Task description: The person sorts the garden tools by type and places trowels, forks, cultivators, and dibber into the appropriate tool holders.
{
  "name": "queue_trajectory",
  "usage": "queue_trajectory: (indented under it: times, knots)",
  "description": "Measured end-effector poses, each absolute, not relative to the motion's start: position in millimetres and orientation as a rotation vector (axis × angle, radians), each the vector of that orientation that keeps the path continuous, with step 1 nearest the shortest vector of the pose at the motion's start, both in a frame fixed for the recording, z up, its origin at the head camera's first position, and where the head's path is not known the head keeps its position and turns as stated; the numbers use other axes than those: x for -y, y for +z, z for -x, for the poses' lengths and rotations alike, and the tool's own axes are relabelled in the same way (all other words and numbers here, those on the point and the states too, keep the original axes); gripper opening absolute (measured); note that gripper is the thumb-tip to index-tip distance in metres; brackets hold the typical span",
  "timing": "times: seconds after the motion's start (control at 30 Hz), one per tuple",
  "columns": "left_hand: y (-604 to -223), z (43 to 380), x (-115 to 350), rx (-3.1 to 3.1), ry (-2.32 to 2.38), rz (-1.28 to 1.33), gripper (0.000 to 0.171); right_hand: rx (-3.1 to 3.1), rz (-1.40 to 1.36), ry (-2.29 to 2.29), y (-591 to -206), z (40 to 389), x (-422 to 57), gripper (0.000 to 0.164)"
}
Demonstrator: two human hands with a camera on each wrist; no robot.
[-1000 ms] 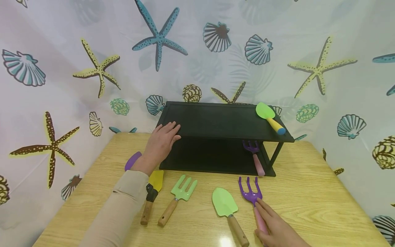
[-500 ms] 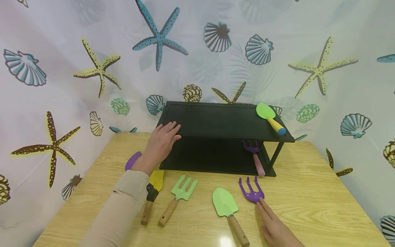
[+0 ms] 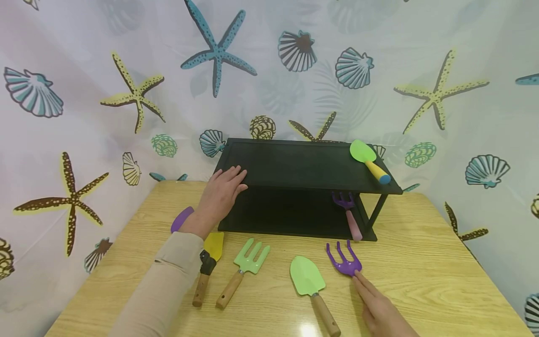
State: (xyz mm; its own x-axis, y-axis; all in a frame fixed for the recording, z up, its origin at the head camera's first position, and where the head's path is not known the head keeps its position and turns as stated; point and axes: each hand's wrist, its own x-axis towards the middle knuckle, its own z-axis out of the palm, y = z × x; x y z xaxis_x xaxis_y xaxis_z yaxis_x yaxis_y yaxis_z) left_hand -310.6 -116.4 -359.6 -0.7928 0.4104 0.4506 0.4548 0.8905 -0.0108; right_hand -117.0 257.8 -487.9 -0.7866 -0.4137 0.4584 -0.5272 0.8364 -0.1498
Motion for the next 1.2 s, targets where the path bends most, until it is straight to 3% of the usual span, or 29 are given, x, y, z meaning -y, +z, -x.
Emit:
queue_trajectory:
  times: [0.57, 1.2]
  knots:
    - [-360, 310, 118, 2.587, -0.165, 0.643, 0.048, 2.653, -0.629, 0.455, -467, 125, -248, 0.05]
    - [-362, 311, 118, 2.576, -0.148, 0.633, 0.047, 2.646, -0.658, 0.564, -444, 163, -244, 0.046]
